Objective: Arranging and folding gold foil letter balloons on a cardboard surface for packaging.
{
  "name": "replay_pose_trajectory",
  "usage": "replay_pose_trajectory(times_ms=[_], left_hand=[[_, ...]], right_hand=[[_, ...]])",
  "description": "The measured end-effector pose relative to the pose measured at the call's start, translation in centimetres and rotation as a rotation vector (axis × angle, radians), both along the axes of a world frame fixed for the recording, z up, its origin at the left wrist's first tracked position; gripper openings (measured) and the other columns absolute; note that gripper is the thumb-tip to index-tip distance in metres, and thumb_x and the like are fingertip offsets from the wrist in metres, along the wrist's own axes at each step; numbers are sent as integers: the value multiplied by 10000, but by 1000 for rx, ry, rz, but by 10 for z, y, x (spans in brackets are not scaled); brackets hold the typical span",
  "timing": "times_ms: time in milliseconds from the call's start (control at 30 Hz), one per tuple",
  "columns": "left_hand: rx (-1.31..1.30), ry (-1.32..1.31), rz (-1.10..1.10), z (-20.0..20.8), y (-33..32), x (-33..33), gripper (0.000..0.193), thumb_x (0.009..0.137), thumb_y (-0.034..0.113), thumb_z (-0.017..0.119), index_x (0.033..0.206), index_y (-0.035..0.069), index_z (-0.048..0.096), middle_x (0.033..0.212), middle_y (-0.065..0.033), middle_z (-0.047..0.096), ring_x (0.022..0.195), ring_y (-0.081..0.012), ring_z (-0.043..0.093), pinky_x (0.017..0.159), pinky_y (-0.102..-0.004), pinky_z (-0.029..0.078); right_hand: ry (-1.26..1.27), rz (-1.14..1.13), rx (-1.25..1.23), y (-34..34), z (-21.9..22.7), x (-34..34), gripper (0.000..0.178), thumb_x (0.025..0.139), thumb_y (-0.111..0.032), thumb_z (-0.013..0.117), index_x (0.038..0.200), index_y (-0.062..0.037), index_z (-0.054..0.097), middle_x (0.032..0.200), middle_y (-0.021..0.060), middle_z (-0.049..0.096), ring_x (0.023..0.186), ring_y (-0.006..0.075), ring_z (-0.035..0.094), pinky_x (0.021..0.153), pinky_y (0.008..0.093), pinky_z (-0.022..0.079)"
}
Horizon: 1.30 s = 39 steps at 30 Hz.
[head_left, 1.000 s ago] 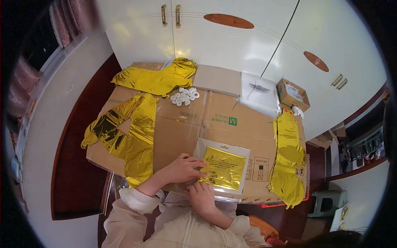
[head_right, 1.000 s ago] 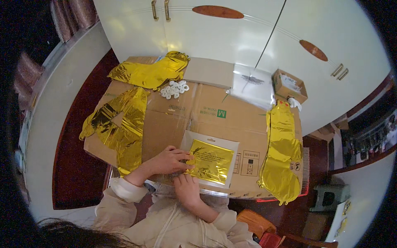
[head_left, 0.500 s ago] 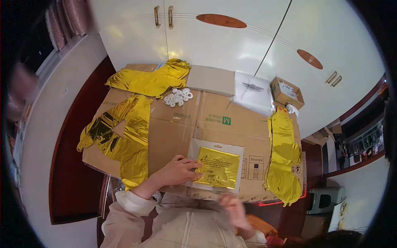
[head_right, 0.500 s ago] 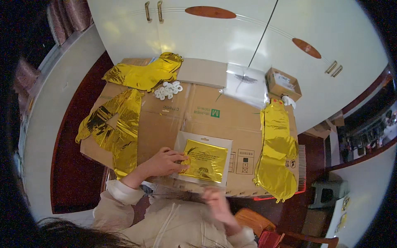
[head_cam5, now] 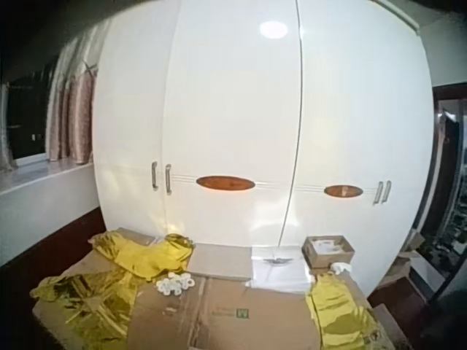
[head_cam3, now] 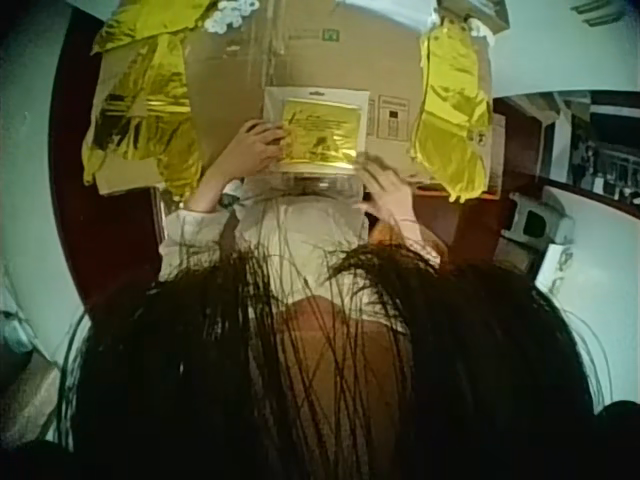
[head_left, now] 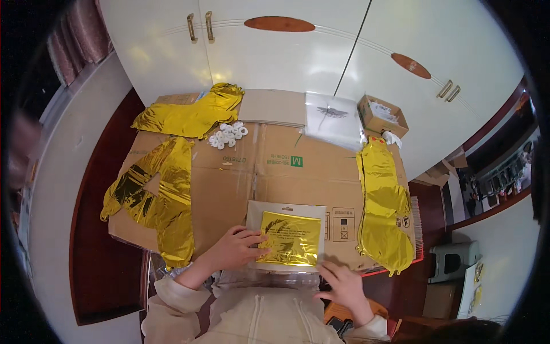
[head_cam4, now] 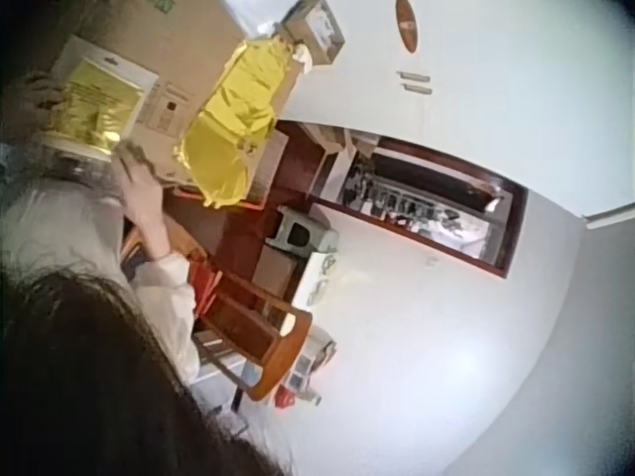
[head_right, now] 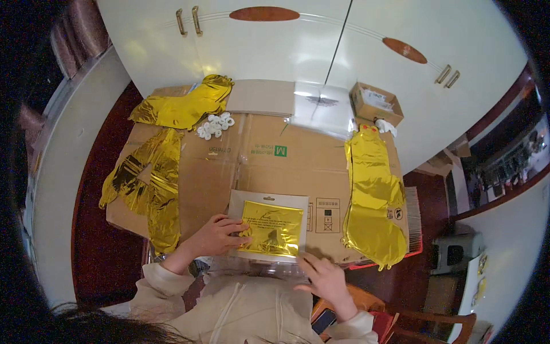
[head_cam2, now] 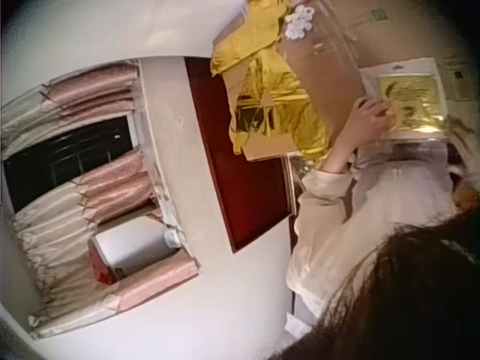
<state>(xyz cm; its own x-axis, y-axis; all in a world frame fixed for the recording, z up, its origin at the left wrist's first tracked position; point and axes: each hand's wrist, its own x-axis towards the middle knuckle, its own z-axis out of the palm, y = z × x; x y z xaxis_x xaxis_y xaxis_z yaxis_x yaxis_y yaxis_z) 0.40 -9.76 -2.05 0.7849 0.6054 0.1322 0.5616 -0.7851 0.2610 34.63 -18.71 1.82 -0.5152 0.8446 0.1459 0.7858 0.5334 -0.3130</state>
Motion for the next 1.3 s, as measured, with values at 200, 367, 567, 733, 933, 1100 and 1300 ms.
replay_pose_trajectory(times_ms=[200,367,567,733,933,1100,1300], left_hand=[[97,-36,35,9,-18,4,285,844,215,661,1128,225,646,1257,-13,596,1209,-187,550,990,-442,413],[200,-21,-70,6,-38,-3,254,805,255,678,1008,118,610,1130,-30,596,1165,-189,556,951,-402,443],[109,3,-83,28,-52,-10,311,790,280,708,1050,127,634,1119,-16,621,1141,-164,572,921,-376,467],[224,-89,33,2,-64,-4,286,795,234,733,1051,131,659,1094,-4,656,1102,-168,607,939,-396,457],[163,-322,190,-18,-67,1,188,765,169,780,908,113,671,1001,-7,690,1009,-169,650,884,-393,464],[27,-420,336,-21,-69,6,167,740,130,789,794,87,638,927,-46,674,910,-204,648,810,-393,473],[-45,-509,438,-15,-66,12,206,709,92,806,718,69,601,848,-105,651,829,-268,640,725,-387,500]], right_hand=[[-76,32,189,-2,-51,-5,400,737,-299,756,1091,-138,663,1178,24,658,818,178,645,669,305,540],[65,9,304,-3,-63,-8,306,752,-219,766,1020,-92,694,1143,52,689,657,138,615,578,270,517],[112,-4,355,-1,-68,-8,252,737,-211,792,947,-91,720,1125,56,698,593,132,604,531,262,502],[166,-36,312,-2,-66,-11,223,733,-185,788,918,-78,725,1089,64,712,593,147,631,527,270,511],[262,-117,277,-2,-64,-16,199,728,-160,794,888,-69,717,1034,80,723,642,180,677,547,290,534],[334,-193,310,-2,-74,-25,172,742,-150,797,855,-69,697,980,90,725,647,213,681,561,305,545],[330,-271,295,-3,-72,-35,140,761,-108,765,813,-67,641,896,96,720,658,231,688,585,312,558]])
